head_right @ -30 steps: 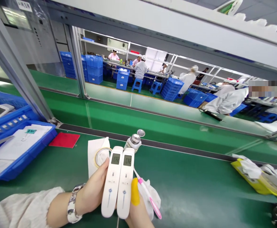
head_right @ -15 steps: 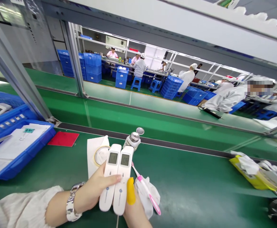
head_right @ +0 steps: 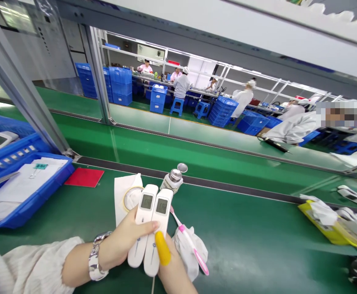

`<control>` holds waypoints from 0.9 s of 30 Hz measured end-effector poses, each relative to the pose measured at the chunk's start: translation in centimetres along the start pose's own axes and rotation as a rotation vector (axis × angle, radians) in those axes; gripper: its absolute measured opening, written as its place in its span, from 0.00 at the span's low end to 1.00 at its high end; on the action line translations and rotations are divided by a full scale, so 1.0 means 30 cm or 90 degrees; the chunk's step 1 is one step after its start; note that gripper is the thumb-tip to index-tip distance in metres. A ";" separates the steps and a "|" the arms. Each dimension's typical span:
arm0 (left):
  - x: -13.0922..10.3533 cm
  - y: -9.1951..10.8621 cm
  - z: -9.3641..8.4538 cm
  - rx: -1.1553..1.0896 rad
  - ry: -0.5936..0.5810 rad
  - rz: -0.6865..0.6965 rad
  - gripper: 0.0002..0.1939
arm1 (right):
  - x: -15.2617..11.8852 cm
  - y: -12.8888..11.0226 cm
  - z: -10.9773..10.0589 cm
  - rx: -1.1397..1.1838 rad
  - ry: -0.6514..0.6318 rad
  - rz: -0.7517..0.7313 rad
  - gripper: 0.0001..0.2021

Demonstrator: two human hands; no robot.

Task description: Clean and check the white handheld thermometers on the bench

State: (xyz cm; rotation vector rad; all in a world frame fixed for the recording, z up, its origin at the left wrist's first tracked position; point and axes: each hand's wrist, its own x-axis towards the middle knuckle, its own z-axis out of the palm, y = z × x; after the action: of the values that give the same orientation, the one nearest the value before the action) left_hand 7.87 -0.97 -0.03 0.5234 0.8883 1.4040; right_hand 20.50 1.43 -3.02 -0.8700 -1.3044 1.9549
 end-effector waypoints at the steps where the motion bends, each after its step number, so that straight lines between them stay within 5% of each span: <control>1: 0.001 -0.001 -0.002 0.001 -0.007 0.002 0.23 | -0.004 -0.008 -0.003 -0.008 -0.029 0.011 0.20; 5: 0.002 -0.001 -0.005 0.026 -0.002 0.006 0.25 | -0.009 -0.027 -0.009 -0.049 -0.086 0.033 0.19; 12: -0.007 0.004 0.000 0.045 -0.004 0.008 0.26 | 0.001 -0.022 0.004 -0.028 -0.055 0.032 0.19; 19: 0.016 -0.015 -0.005 -0.166 0.000 -0.033 0.25 | -0.002 -0.027 0.019 -0.102 0.013 -0.070 0.25; 27: 0.008 -0.001 0.005 -0.149 -0.010 -0.001 0.17 | 0.041 0.147 -0.087 -0.099 0.099 -0.070 0.28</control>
State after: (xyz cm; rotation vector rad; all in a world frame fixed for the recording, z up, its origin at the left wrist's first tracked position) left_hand 7.99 -0.71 -0.03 0.3547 0.6994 1.4774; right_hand 21.26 2.38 -8.12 -0.9822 -1.3943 1.6836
